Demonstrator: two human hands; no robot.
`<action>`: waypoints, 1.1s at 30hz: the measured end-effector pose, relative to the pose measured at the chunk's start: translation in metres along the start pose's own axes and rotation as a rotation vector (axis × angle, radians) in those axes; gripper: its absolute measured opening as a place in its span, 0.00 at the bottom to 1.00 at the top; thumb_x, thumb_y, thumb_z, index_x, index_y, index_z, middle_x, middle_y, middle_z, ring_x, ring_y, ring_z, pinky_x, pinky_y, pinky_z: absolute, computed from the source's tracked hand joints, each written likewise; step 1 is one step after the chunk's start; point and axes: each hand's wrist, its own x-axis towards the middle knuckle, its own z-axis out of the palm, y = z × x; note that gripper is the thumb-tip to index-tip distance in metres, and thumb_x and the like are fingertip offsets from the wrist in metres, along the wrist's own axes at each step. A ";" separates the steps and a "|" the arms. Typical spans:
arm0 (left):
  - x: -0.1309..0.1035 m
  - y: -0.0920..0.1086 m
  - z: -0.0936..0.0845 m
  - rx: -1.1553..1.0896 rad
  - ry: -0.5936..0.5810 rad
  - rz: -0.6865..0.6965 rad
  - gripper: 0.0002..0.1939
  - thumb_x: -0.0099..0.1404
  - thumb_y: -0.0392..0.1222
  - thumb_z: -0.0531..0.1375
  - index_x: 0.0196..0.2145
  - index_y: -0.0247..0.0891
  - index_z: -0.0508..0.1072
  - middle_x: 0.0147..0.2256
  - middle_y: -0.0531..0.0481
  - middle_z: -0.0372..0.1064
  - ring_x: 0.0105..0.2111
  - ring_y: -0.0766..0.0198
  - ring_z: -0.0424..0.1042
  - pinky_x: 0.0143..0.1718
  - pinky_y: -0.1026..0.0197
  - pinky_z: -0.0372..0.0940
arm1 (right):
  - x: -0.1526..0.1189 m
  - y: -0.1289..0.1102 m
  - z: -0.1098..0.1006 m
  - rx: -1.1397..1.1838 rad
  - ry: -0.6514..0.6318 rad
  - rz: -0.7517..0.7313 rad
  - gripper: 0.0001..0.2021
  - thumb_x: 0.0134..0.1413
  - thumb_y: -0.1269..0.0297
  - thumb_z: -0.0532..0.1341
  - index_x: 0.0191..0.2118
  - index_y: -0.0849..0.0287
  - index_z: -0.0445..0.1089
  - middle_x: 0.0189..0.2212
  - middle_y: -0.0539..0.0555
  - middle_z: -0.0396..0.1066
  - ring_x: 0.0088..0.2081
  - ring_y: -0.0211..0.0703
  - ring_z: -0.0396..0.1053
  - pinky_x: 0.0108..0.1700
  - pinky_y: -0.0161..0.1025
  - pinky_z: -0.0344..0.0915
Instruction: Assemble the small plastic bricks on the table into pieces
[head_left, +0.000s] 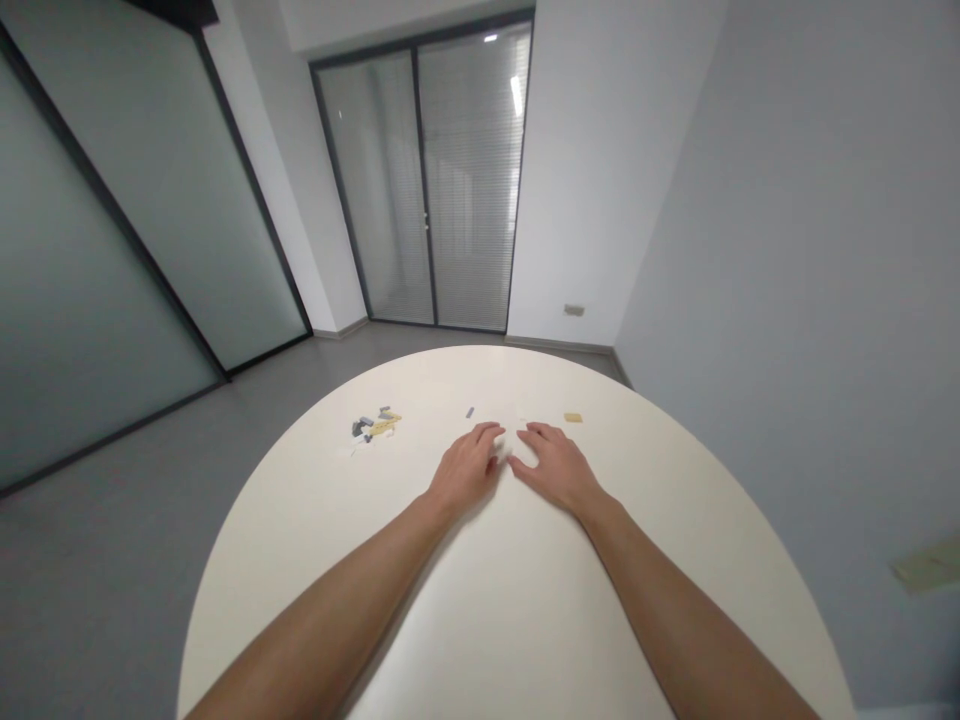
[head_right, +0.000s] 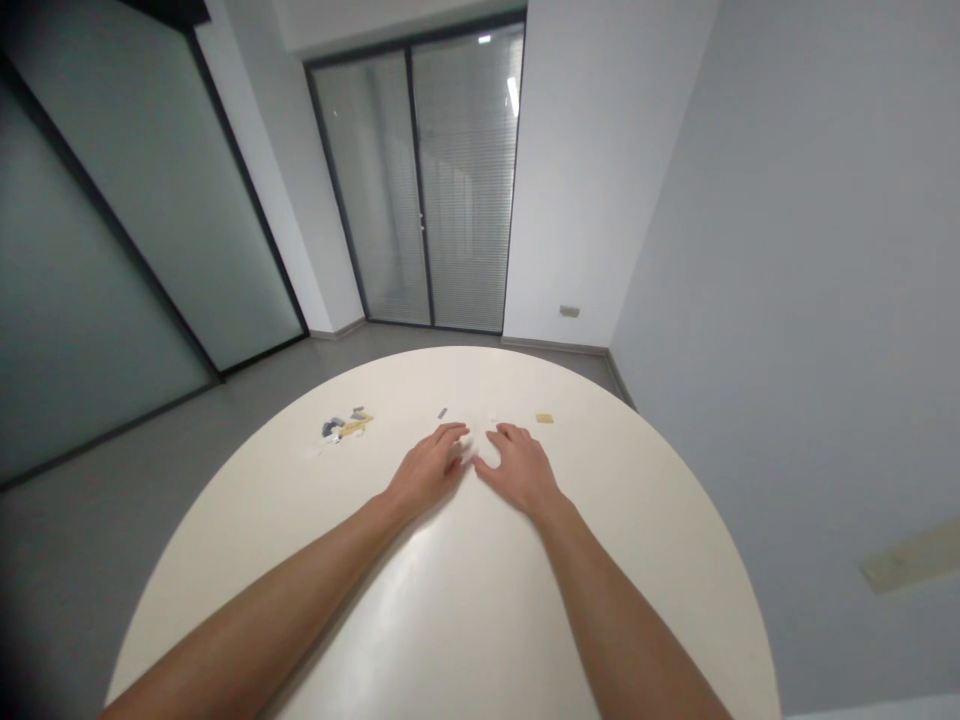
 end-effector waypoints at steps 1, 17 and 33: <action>0.000 0.000 0.000 0.001 0.010 -0.005 0.25 0.64 0.31 0.55 0.58 0.42 0.61 0.61 0.46 0.62 0.57 0.59 0.66 0.59 0.55 0.63 | 0.000 0.000 0.000 0.002 0.001 0.002 0.23 0.57 0.52 0.61 0.56 0.57 0.71 0.57 0.61 0.67 0.58 0.53 0.63 0.58 0.48 0.61; 0.002 -0.003 -0.002 0.066 0.053 -0.173 0.18 0.66 0.37 0.59 0.54 0.40 0.67 0.44 0.48 0.77 0.47 0.56 0.72 0.53 0.53 0.63 | 0.000 -0.006 -0.003 0.133 0.042 -0.160 0.12 0.60 0.61 0.61 0.46 0.55 0.77 0.49 0.55 0.74 0.52 0.47 0.67 0.57 0.44 0.63; 0.003 -0.004 -0.001 -0.042 -0.028 -0.095 0.16 0.68 0.36 0.57 0.53 0.43 0.69 0.43 0.51 0.77 0.46 0.59 0.73 0.50 0.57 0.65 | 0.001 -0.006 0.000 0.178 0.060 -0.141 0.10 0.62 0.58 0.61 0.42 0.51 0.79 0.44 0.53 0.76 0.50 0.45 0.68 0.54 0.42 0.66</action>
